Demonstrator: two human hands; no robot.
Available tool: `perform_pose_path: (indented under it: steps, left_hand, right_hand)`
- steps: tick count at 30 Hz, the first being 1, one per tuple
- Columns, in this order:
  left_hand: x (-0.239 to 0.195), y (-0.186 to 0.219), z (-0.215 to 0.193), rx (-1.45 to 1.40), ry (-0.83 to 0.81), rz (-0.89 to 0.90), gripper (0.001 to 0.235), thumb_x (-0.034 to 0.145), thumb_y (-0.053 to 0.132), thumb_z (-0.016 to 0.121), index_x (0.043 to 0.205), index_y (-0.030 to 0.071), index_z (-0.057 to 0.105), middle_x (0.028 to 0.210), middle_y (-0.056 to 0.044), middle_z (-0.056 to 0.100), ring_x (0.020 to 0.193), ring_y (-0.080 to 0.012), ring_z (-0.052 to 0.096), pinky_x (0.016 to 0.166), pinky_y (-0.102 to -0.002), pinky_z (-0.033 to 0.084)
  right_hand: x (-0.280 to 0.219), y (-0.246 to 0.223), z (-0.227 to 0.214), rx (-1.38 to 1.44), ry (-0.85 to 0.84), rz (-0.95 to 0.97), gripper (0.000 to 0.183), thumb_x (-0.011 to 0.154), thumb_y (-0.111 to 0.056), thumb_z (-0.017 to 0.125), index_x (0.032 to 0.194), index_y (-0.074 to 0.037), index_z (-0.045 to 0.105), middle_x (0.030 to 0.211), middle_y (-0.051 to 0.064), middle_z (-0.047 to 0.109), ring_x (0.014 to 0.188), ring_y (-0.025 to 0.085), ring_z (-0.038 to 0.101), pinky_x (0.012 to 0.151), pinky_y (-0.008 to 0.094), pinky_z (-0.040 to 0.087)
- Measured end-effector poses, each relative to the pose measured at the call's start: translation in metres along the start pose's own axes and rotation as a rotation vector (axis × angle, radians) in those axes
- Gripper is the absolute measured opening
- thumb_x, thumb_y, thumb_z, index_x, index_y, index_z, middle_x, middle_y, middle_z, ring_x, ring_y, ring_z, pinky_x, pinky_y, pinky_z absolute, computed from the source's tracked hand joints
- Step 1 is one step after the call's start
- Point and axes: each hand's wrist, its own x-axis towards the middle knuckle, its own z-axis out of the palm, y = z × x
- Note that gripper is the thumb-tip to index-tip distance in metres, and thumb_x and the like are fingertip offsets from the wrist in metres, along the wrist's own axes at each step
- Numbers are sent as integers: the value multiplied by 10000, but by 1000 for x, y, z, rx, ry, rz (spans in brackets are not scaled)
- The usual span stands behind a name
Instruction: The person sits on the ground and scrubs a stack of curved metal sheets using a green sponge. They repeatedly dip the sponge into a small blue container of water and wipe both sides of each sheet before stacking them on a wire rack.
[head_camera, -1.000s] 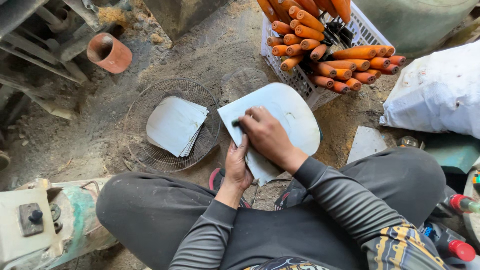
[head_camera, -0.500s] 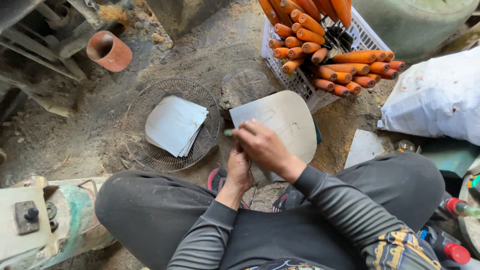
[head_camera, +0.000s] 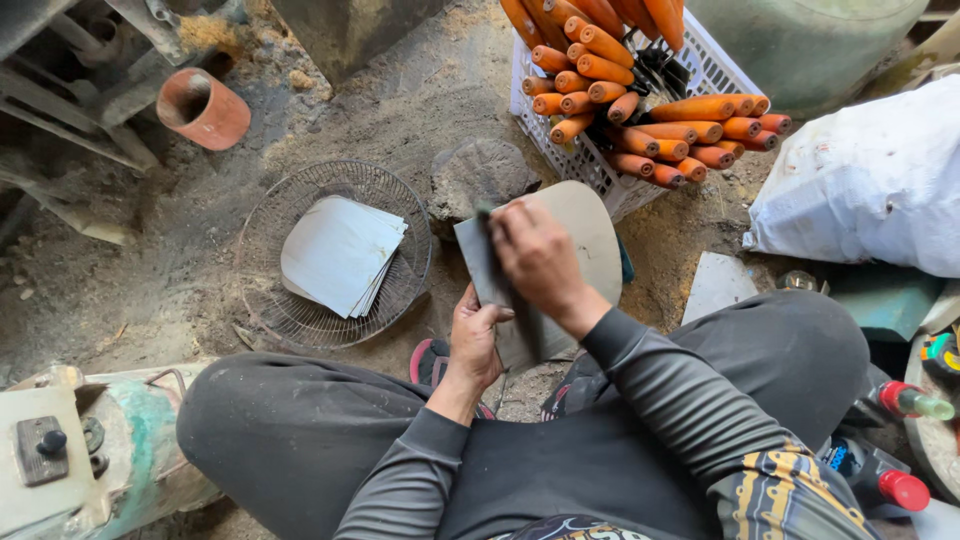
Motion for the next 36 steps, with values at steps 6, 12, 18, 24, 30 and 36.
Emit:
perform_pose_path:
  steps: [6, 12, 18, 24, 30, 36]
  left_hand:
    - [2, -2, -6, -26, 53, 12, 605, 742, -170, 457, 1297, 9, 618, 1188, -114, 711, 1053, -232, 699, 927, -354, 593]
    - [6, -9, -11, -141, 97, 6, 429, 976, -78, 510, 1387, 14, 589, 1269, -98, 681, 1122, -206, 658, 971, -362, 551]
    - [-1, 6, -7, -83, 65, 54, 647, 736, -176, 436, 1345, -6, 573, 1221, -154, 685, 1102, -290, 685, 980, -450, 572]
    - [-1, 16, -1, -148, 24, 117, 469, 910, -70, 541, 1367, 24, 588, 1274, -140, 674, 1152, -272, 659, 1026, -428, 560]
    - [-2, 18, 1, -314, -55, 16, 417, 1062, 384, 514, 1374, 114, 574, 1347, -98, 634, 1239, -260, 608, 1048, -447, 525]
    - [-4, 19, 10, -190, 69, 50, 414, 1051, 365, 523, 1370, 103, 556, 1371, -105, 619, 1280, -274, 606, 1099, -535, 504]
  right_hand:
    - [11, 21, -14, -45, 67, 176, 92, 1033, -96, 631, 1014, -6, 625, 957, 179, 617, 883, 373, 622, 785, 480, 507]
    - [-8, -20, 6, 43, -13, -139, 135, 995, -85, 610, 1085, 16, 616, 1002, 194, 622, 920, 372, 623, 813, 448, 529]
    - [12, 50, -22, -147, 121, 113, 102, 1037, -81, 589, 1032, 19, 611, 967, 189, 606, 886, 367, 621, 790, 462, 515]
    - [-5, 7, -12, -27, 45, 76, 60, 1029, -55, 594, 1014, 0, 614, 973, 168, 605, 885, 348, 617, 809, 444, 526]
    - [-16, -27, -6, 51, -74, -186, 218, 913, -68, 674, 1119, 0, 651, 1001, 155, 621, 894, 326, 610, 774, 411, 524]
    - [19, 26, -34, -171, 53, 90, 93, 1000, -32, 632, 1089, -10, 643, 1038, 174, 623, 978, 350, 597, 875, 447, 511]
